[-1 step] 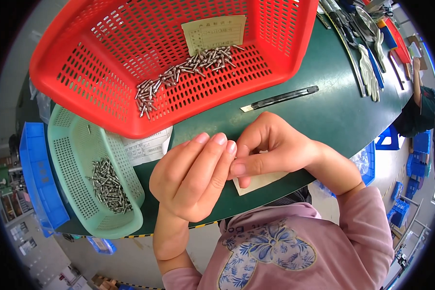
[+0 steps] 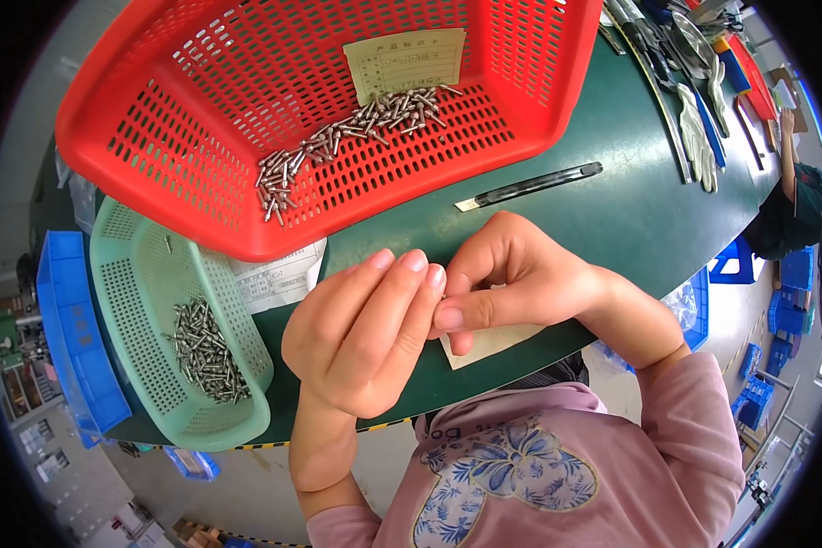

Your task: Inspecting and sorting small metal bolts at a factory workstation.

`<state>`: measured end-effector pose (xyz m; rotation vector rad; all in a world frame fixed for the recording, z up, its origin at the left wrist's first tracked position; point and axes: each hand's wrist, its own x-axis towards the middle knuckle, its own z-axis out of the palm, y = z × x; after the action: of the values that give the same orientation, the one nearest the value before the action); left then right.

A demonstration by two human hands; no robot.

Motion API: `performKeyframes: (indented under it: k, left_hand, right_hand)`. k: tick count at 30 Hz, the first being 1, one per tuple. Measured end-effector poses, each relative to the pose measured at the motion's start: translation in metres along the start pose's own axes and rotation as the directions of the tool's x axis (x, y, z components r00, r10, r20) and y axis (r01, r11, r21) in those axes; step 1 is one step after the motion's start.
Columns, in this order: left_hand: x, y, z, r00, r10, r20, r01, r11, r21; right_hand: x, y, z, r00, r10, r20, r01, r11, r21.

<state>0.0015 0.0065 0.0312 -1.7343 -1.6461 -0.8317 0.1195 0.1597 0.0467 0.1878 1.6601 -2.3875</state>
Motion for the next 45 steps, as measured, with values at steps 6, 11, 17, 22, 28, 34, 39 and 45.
performKeyframes:
  k: [6, 11, 17, 22, 28, 34, 39, 45]
  left_hand:
    - [-0.003, -0.005, 0.006, 0.997, 0.032, -0.063, -0.034, 0.999, -0.02]
    - [-0.001, -0.006, 0.008, 0.997, 0.02, -0.079, -0.024, 0.999, -0.048]
    - [0.0, -0.006, 0.005, 0.998, 0.007, -0.064, -0.01, 0.998, -0.054]
    - [0.001, -0.014, -0.007, 1.0, -0.022, 0.013, 0.021, 0.998, 0.057]
    - [-0.027, -0.018, -0.104, 0.788, -0.614, 0.035, 0.539, 0.718, 0.441]
    - [-0.052, -0.025, -0.124, 0.477, -0.879, 0.01, 0.772, 0.424, 0.473]
    - [0.015, 0.004, -0.058, 0.809, -0.584, 0.072, 0.584, 0.811, 0.017]
    - [0.002, 0.008, 0.017, 0.845, -0.516, 0.139, 0.533, 0.8, -0.275]
  right_hand:
    - [0.002, 0.006, 0.004, 0.995, -0.085, -0.047, 0.087, 0.995, 0.054]
    - [0.001, 0.011, 0.001, 0.99, -0.127, -0.055, 0.13, 0.989, 0.064]
    - [0.002, 0.012, 0.004, 0.982, -0.176, -0.072, 0.177, 0.984, -0.003]
    - [0.004, 0.012, 0.008, 0.984, -0.136, -0.114, 0.121, 0.984, -0.13]
    - [0.006, 0.017, 0.004, 0.933, -0.211, -0.291, 0.114, 0.942, -0.317]
    - [0.017, 0.008, -0.001, 0.858, -0.399, -0.325, 0.009, 0.642, -0.766]
    - [0.083, 0.003, -0.026, 0.727, -0.672, -0.144, -0.034, 0.175, -0.984]
    - [0.135, -0.011, -0.016, 0.805, -0.53, -0.267, -0.337, -0.037, -0.941]
